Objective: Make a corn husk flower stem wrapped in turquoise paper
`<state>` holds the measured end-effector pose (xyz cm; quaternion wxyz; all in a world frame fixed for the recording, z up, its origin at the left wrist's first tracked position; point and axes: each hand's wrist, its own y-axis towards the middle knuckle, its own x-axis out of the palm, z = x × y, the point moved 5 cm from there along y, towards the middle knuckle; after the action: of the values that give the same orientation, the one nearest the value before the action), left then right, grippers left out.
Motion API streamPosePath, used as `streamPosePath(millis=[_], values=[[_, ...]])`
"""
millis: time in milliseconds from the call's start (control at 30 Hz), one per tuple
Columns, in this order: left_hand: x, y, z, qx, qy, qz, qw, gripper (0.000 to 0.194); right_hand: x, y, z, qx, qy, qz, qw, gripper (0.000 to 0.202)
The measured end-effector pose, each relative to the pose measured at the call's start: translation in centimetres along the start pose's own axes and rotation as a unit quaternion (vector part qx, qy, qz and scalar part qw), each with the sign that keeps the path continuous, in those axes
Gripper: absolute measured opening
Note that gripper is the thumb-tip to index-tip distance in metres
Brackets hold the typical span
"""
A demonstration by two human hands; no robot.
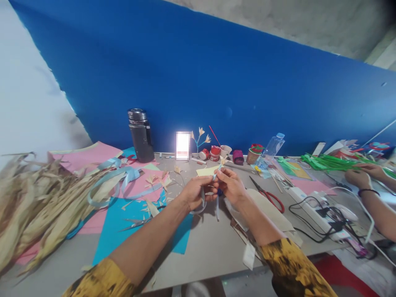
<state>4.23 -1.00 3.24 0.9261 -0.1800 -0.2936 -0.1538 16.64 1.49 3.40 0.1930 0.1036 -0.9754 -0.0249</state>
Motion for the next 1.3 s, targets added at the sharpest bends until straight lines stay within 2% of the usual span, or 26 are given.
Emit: streamPosePath(millis=[167,333,400,500,667,767,900,1000,1167,1300], values=[[0.0,0.1,-0.2,-0.006,0.01,-0.004,1.0,0.011,0.1,0.1,0.4,0.018,0.012,-0.026,0.999,0.037],[-0.3,0.1,0.3,0.084,0.035,0.037,0.995,0.023,-0.1,0.2,0.2,-0.024,-0.044,0.004,0.999,0.036],[-0.3,0.1,0.3,0.095,0.044,0.045,0.993,0.024,-0.2,0.2,0.1,-0.037,-0.079,0.017,0.996,0.035],[-0.3,0.1,0.1,0.068,0.022,0.049,0.996,0.018,-0.4,0.2,-0.1,-0.047,-0.11,0.019,0.993,0.033],[-0.5,0.3,-0.3,0.026,-0.019,0.054,0.998,0.009,-0.3,0.2,-0.3,-0.046,-0.086,-0.004,0.995,0.035],[-0.5,0.4,-0.3,0.044,-0.024,0.048,0.998,0.011,-0.2,0.2,-0.1,-0.036,-0.089,0.005,0.995,0.037],[-0.6,0.4,-0.4,0.084,-0.01,0.051,0.995,0.018,-0.3,0.0,-0.2,-0.051,-0.155,0.04,0.986,0.034],[-0.7,0.6,-0.7,0.072,-0.005,0.047,0.996,0.019,-0.3,-0.1,-0.6,-0.064,-0.166,0.041,0.983,0.033],[-0.8,0.9,-1.3,0.034,-0.05,0.044,0.997,0.014,0.2,-0.2,-0.9,-0.045,-0.097,-0.001,0.994,0.032],[-0.8,1.0,-1.1,0.052,-0.062,0.041,0.996,0.013,0.0,-0.1,-0.7,-0.048,-0.138,0.025,0.989,0.032]])
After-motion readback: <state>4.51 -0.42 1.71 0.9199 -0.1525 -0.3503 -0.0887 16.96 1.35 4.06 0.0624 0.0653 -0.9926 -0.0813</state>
